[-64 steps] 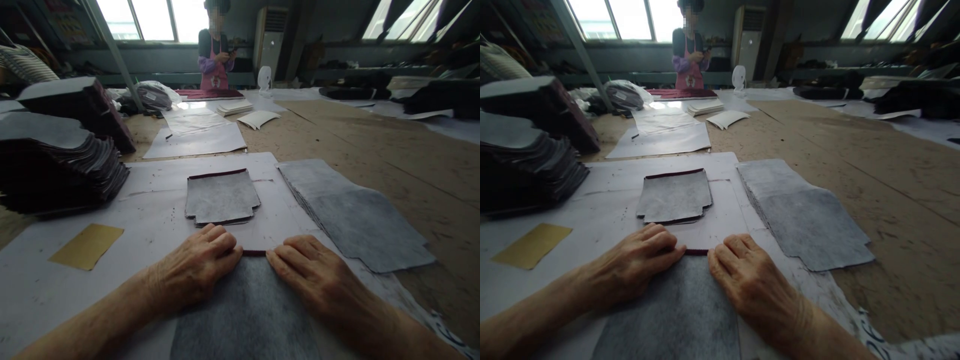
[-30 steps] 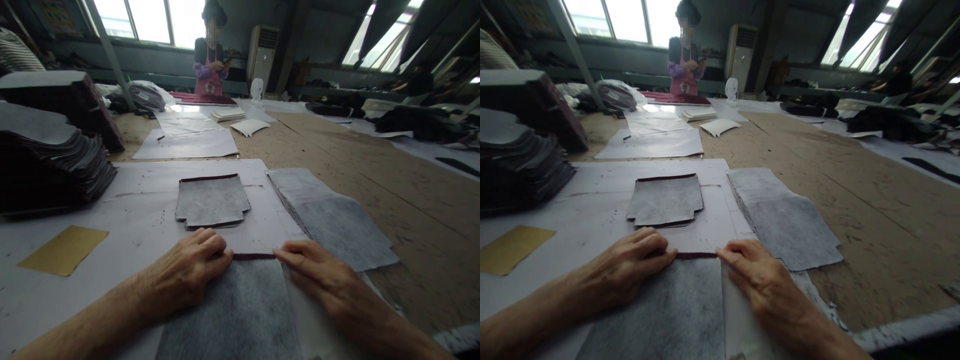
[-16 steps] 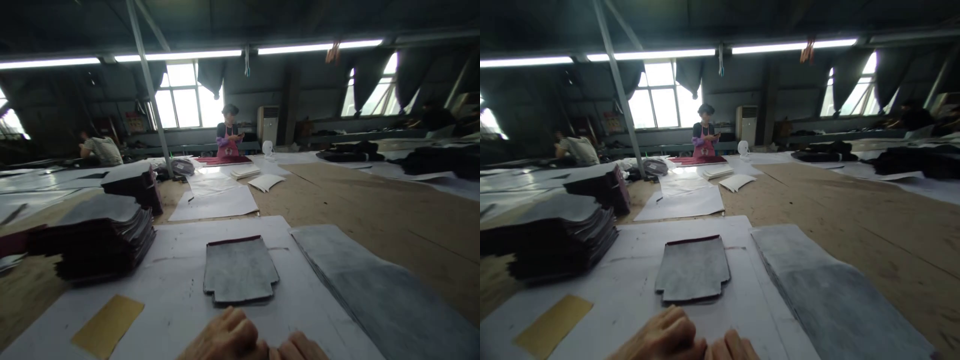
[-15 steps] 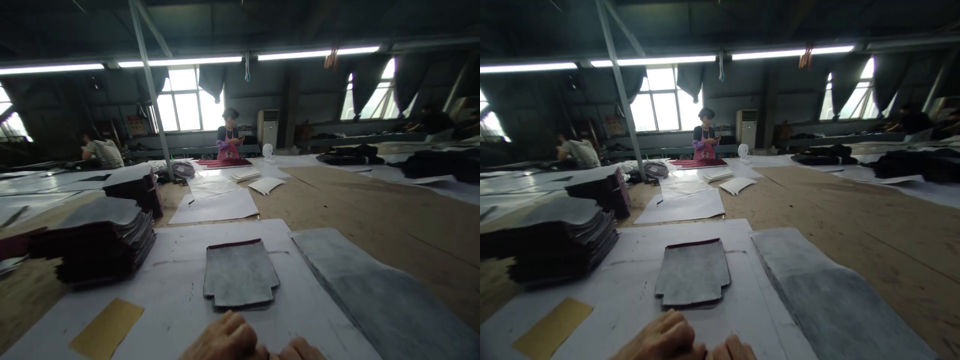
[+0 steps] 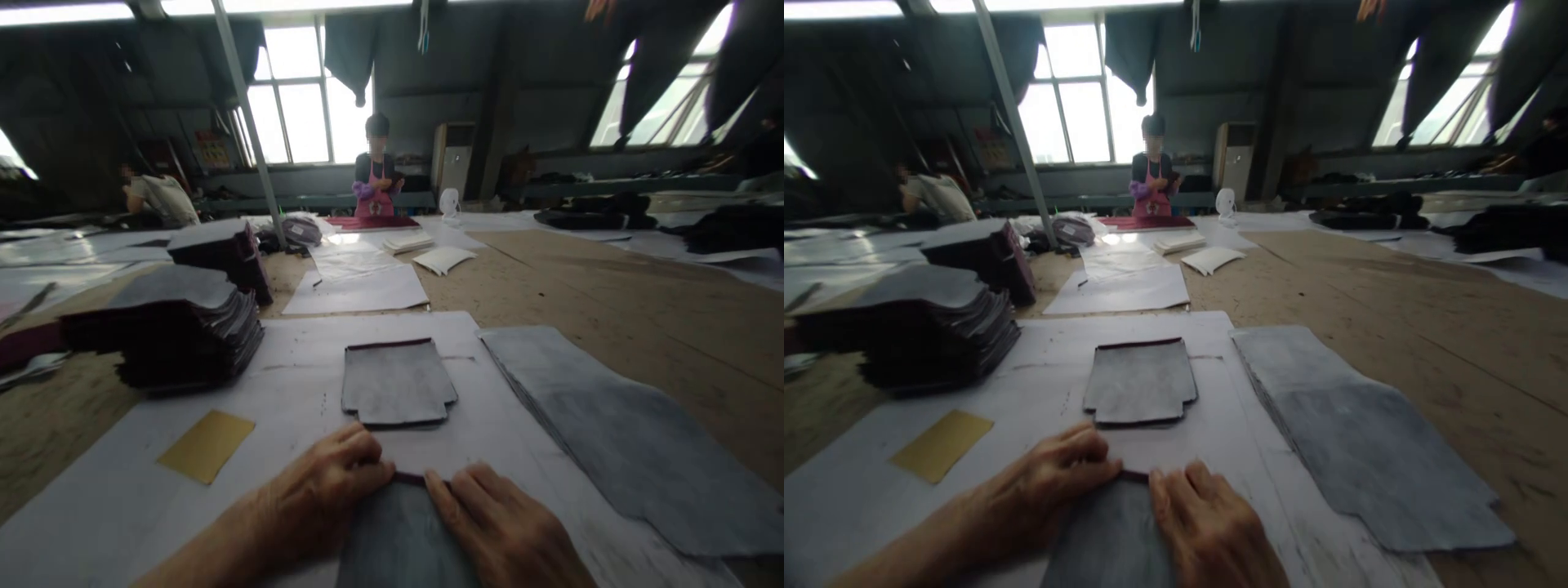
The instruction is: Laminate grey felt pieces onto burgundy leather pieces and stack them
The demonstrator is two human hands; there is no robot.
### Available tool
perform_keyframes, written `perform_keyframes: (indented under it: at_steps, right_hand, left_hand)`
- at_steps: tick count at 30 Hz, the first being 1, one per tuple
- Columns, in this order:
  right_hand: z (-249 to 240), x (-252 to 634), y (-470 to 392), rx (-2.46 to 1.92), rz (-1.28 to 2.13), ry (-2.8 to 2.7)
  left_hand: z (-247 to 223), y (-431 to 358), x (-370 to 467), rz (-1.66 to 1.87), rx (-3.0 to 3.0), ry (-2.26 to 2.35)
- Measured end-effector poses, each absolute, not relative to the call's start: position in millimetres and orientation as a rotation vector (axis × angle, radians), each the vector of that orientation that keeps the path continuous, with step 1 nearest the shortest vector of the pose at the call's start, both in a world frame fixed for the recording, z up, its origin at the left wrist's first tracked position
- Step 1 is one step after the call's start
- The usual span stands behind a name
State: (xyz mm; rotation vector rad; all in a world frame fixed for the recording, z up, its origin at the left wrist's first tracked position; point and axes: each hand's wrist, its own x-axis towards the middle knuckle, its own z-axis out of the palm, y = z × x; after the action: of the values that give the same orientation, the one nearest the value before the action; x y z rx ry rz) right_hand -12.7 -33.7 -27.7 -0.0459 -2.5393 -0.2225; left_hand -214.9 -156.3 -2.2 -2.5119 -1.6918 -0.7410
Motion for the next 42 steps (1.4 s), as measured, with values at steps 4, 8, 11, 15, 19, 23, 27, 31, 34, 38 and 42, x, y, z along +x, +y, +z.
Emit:
perform_keyframes:
  at_steps: [4, 8, 11, 15, 19, 23, 27, 31, 34, 38, 42]
  right_hand:
    - [-13, -17, -42, -0.05, -0.137, -2.65]
    - [-4, -26, -47, -0.052, -0.247, -2.726]
    - [0, -37, -53, -0.097, -0.328, -2.748]
    - [-3, -49, -58, -0.007, -0.195, -2.7]
    - [-10, -50, -52, 0.099, 0.069, -2.617]
    - [-13, -48, -46, 0.094, 0.15, -2.571]
    - [-12, -48, -44, 0.065, 0.132, -2.629]
    - [-5, -51, -42, 0.068, 0.112, -2.784]
    - [-1, -53, -42, 0.094, 0.112, -2.89]
    - [-1, -54, -42, 0.094, 0.09, -2.926]
    - [-2, -56, -40, 0.076, 0.123, -2.941]
  left_hand:
    - [-4, -155, -216, -0.658, -2.525, -1.626]
    - [-4, -154, -215, -0.641, -2.548, -1.604]
    - [-5, -153, -214, -0.643, -2.544, -1.617]
    - [-4, -155, -216, -0.63, -2.559, -1.62]
    - [-3, -161, -228, -0.725, -2.535, -1.623]
    - [-3, -165, -239, -0.768, -2.519, -1.662]
    - [-4, -164, -241, -0.742, -2.517, -1.631]
    - [-6, -162, -240, -0.715, -2.525, -1.591]
    - [-5, -163, -240, -0.655, -2.52, -1.573]
    - [3, -168, -244, -0.722, -2.469, -1.644]
    - [13, -174, -248, -0.843, -2.591, -1.975]
